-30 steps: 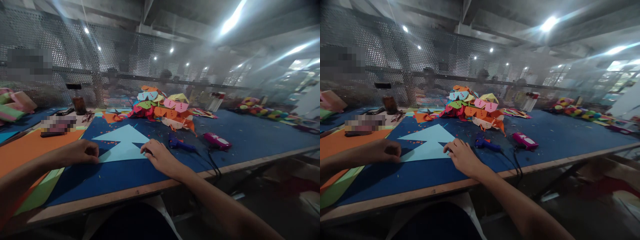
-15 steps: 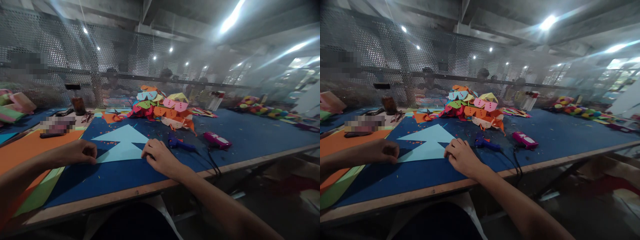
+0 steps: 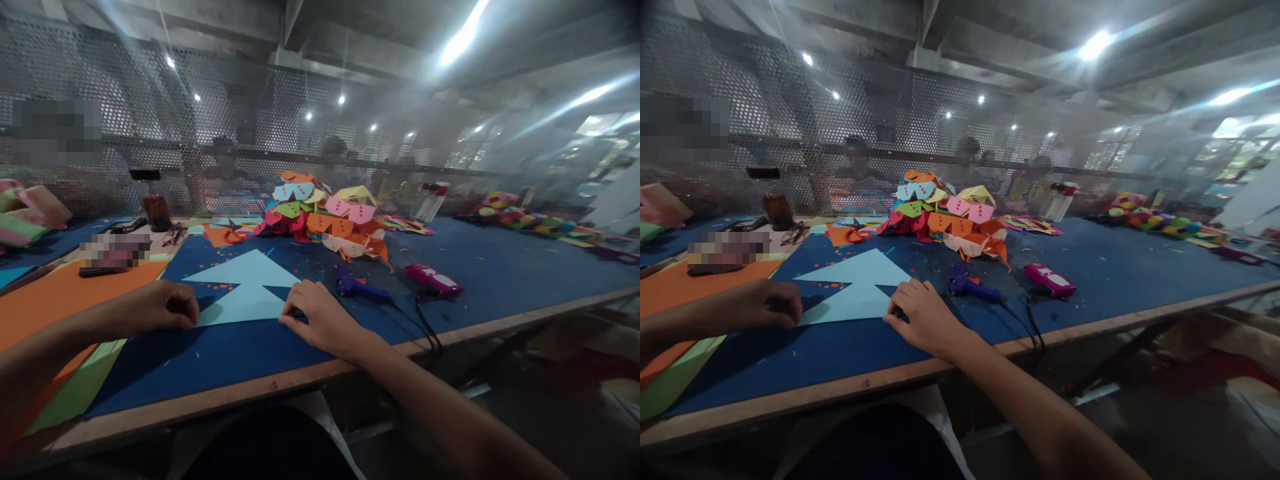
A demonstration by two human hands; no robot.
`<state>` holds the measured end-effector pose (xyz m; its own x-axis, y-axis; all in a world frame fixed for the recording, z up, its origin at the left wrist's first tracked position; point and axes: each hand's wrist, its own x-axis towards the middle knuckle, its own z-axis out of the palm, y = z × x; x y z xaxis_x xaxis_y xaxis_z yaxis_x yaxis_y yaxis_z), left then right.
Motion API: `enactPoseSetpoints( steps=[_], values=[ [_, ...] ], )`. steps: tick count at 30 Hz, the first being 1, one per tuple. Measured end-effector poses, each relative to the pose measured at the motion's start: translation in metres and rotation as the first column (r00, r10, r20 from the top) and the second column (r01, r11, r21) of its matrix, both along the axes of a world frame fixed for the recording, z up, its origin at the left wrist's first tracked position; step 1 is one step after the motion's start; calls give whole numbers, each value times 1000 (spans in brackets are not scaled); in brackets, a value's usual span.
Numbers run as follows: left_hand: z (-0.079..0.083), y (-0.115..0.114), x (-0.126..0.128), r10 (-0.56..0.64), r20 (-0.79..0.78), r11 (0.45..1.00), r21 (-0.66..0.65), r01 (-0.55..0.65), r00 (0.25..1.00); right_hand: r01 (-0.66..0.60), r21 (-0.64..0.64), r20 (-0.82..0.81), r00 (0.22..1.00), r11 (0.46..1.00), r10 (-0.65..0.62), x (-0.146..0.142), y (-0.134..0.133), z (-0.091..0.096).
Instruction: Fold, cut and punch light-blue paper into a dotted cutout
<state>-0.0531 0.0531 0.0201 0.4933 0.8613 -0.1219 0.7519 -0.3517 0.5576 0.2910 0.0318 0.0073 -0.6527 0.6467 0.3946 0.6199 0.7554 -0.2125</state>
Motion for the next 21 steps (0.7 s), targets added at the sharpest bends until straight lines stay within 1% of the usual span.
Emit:
enactPoseSetpoints(
  steps=[6, 9, 13, 16, 21],
  values=[
    [7, -7, 6, -15, -22, 1000, 6, 16, 1000, 14, -72, -19, 1000, 997, -15, 0, 6, -3],
    [5, -10, 7, -35, -26, 997, 74, 37, 999, 16, -82, -20, 1000, 997, -18, -1, 7, -4],
    [-3, -10, 12, -68, -34, 981, 182, 73, 997, 15, -73, -25, 1000, 997, -17, -2, 9, -5],
    [-7, -9, 18, -57, -19, 967, 246, 60, 998, 14, -68, -28, 999, 998, -16, -3, 10, -5],
    [-6, -12, 25, -62, -15, 960, 271, 63, 998, 10, -48, -30, 999, 999, -11, -3, 10, -4]
  ],
)
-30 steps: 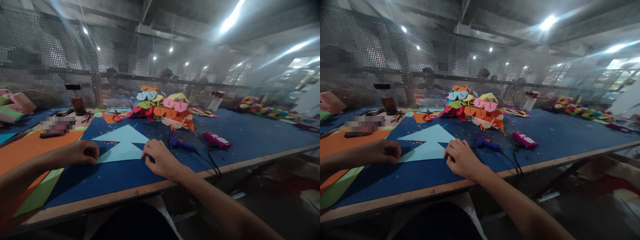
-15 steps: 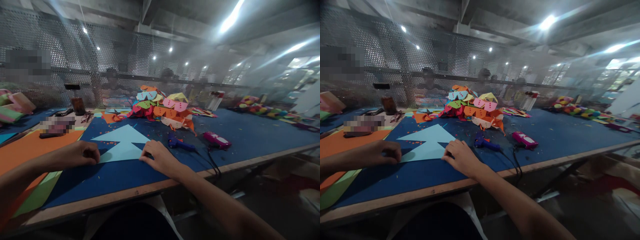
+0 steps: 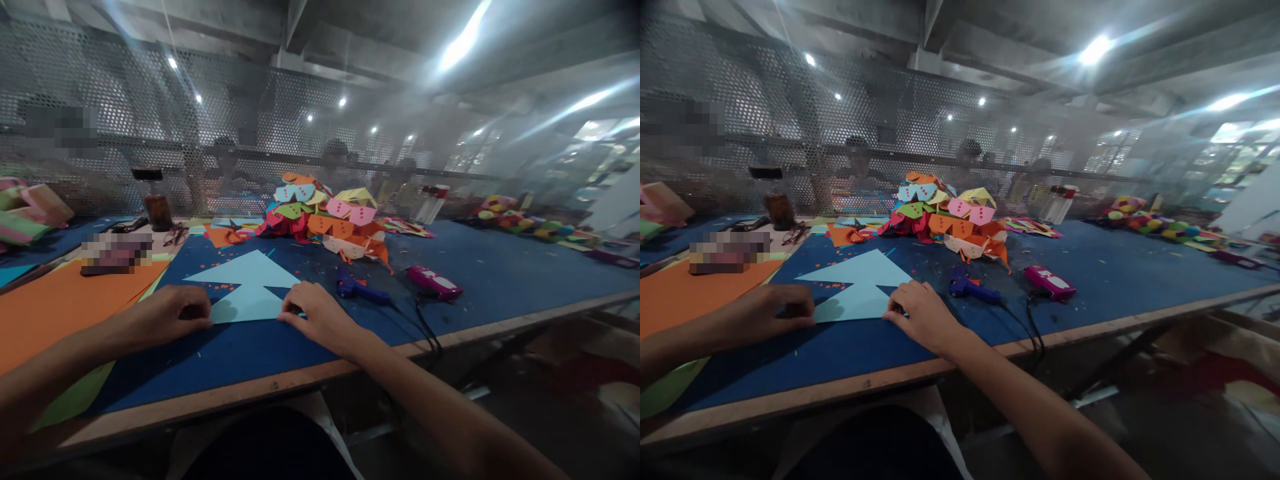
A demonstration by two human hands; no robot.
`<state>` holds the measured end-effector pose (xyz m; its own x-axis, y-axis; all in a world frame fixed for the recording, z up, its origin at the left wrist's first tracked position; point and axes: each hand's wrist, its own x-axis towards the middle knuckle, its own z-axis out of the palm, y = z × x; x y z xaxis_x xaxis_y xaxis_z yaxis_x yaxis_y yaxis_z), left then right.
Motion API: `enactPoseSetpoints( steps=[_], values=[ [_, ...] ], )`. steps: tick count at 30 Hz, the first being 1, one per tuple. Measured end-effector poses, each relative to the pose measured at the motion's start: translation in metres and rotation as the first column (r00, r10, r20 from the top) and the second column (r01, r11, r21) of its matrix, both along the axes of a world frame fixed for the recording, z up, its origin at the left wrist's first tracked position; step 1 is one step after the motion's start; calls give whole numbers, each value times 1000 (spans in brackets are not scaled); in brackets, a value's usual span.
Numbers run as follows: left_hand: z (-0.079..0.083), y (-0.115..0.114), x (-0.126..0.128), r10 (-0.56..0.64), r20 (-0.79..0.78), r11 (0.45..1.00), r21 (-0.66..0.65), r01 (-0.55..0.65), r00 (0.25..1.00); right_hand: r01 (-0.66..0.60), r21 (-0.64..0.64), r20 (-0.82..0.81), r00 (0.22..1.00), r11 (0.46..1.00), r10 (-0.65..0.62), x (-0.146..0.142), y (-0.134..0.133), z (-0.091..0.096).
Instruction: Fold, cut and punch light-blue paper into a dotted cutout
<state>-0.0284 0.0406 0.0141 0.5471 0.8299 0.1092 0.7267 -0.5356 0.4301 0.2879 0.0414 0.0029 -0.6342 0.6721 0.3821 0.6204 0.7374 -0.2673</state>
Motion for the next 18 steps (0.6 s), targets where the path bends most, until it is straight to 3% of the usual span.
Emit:
enactPoseSetpoints(
  steps=[7, 18],
  values=[
    [-3, -5, 4, -47, -22, 999, 14, 47, 999, -20, 50, 43, 999, 999, 17, 0, -1, 0],
    [-12, -10, 8, -60, -25, 983, 173, 63, 998, -33, 119, 95, 995, 992, 21, 0, -2, -1]
  ],
)
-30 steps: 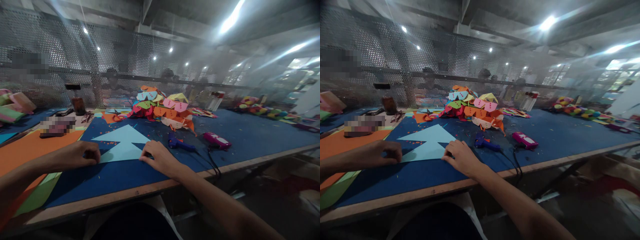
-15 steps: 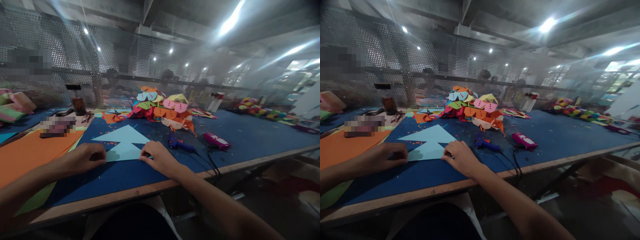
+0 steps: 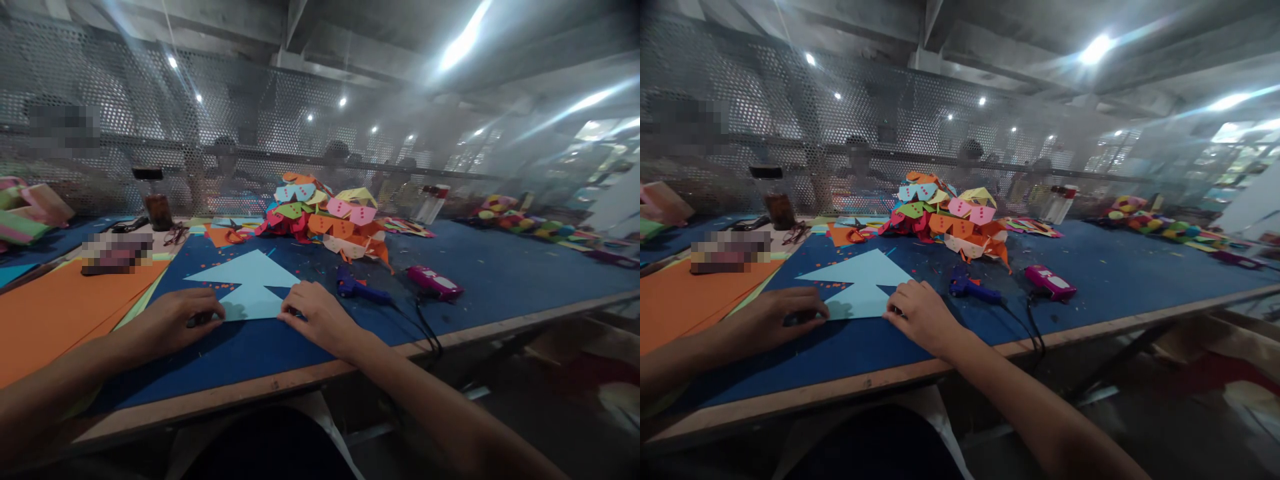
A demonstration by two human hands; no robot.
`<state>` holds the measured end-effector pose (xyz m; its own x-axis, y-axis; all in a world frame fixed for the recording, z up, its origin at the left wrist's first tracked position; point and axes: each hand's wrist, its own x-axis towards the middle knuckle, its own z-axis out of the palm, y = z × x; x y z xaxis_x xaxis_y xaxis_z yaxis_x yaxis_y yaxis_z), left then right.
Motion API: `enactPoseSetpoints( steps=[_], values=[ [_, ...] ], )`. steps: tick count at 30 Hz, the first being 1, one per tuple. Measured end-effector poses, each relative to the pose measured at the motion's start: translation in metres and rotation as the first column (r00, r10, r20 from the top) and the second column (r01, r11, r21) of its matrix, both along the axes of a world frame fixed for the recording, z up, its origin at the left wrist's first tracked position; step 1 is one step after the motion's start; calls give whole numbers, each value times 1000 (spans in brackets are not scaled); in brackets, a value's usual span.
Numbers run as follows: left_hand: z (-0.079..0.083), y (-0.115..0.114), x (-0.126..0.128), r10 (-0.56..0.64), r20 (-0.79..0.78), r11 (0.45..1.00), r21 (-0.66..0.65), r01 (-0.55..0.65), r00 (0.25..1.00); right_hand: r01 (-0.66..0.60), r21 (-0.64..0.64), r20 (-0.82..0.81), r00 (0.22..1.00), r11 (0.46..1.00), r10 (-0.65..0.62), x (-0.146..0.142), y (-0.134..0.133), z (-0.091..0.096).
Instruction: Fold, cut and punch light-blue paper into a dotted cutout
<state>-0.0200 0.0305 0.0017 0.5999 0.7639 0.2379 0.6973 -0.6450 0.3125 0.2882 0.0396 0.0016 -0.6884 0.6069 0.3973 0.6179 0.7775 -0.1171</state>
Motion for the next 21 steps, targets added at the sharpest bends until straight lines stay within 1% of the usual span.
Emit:
enactPoseSetpoints(
  steps=[4, 8, 13, 17, 21],
  values=[
    [-1, -1, 2, -32, 0, 999, 32, 32, 999, -11, 12, -13, 1000, 1000, 12, 0, 0, 0],
    [-1, -1, 5, -33, -5, 999, 43, 33, 999, -21, 21, 2, 1000, 1000, 21, 0, -1, 1],
    [-4, -1, 6, -45, -2, 997, 57, 45, 999, -32, 57, 26, 999, 998, 31, 0, -1, 1],
    [-5, -3, 6, -62, 25, 995, 80, 59, 998, -49, 77, 12, 999, 996, 48, 0, -1, 0],
    [-4, -4, 7, -54, 50, 996, 72, 50, 997, -70, 75, 1, 998, 995, 70, -1, 1, -2]
  ],
)
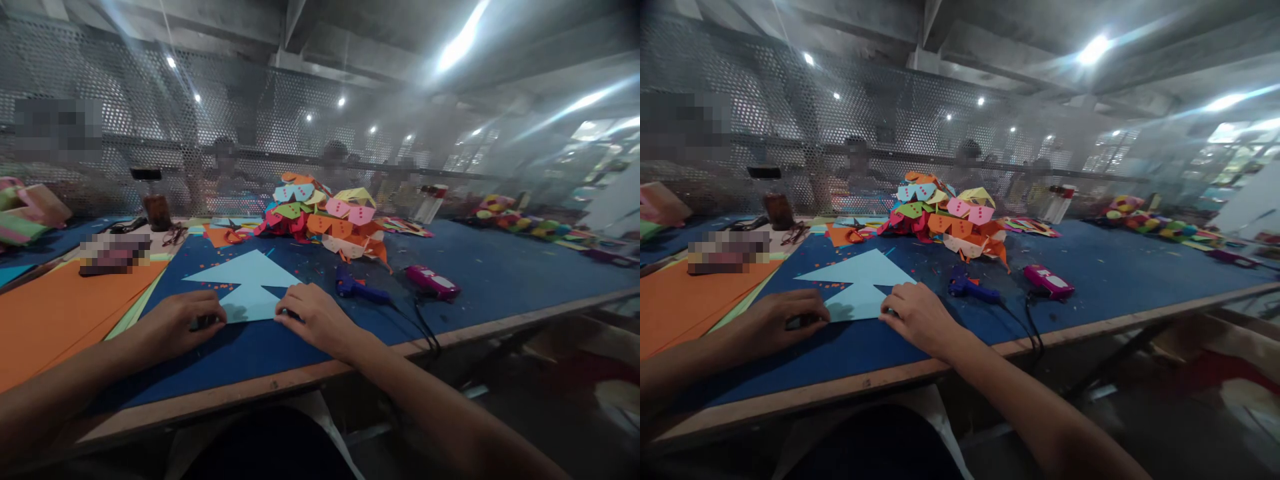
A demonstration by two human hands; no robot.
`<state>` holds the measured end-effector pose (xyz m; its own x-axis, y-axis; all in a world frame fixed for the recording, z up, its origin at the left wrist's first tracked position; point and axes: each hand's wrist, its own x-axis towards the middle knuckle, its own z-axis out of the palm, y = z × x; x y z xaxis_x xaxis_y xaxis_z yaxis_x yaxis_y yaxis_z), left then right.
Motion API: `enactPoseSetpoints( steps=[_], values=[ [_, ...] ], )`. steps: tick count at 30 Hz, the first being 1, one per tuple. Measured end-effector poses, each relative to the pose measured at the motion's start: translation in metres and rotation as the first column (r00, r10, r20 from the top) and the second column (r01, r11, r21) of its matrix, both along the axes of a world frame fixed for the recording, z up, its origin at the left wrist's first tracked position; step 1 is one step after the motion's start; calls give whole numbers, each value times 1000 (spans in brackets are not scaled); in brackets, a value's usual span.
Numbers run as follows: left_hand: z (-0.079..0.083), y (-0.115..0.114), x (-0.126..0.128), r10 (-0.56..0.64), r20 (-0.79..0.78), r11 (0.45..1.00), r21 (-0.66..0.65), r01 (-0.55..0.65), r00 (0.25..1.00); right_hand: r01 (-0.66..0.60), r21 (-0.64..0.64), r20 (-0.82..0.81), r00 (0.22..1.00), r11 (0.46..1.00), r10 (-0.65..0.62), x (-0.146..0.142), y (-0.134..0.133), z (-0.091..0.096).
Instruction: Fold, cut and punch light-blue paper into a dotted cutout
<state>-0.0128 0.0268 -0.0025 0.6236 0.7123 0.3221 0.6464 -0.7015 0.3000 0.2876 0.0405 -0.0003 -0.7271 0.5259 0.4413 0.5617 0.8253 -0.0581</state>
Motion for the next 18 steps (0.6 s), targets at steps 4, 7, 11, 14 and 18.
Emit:
enactPoseSetpoints(
  steps=[4, 7, 11, 14, 18],
  values=[
    [0, 1, 2, 4, -4, 1000, 17, -4, 1000, -4, -26, 17, 1000, 1000, 4, -1, 2, -1],
    [0, 1, 2, -10, -4, 999, 35, 10, 1000, -16, -10, 13, 1000, 1000, 16, -2, 3, -1],
    [0, 0, 3, -29, 3, 999, 38, 29, 1000, -63, 7, -22, 998, 998, 63, -3, 3, -2],
    [0, -1, 4, -23, 10, 999, 24, 22, 1000, -83, -3, -43, 996, 997, 83, -3, 1, -1],
    [1, -2, 4, -6, 13, 1000, -18, 6, 1000, -84, -35, -46, 996, 996, 82, -3, -2, 2]
  ],
)
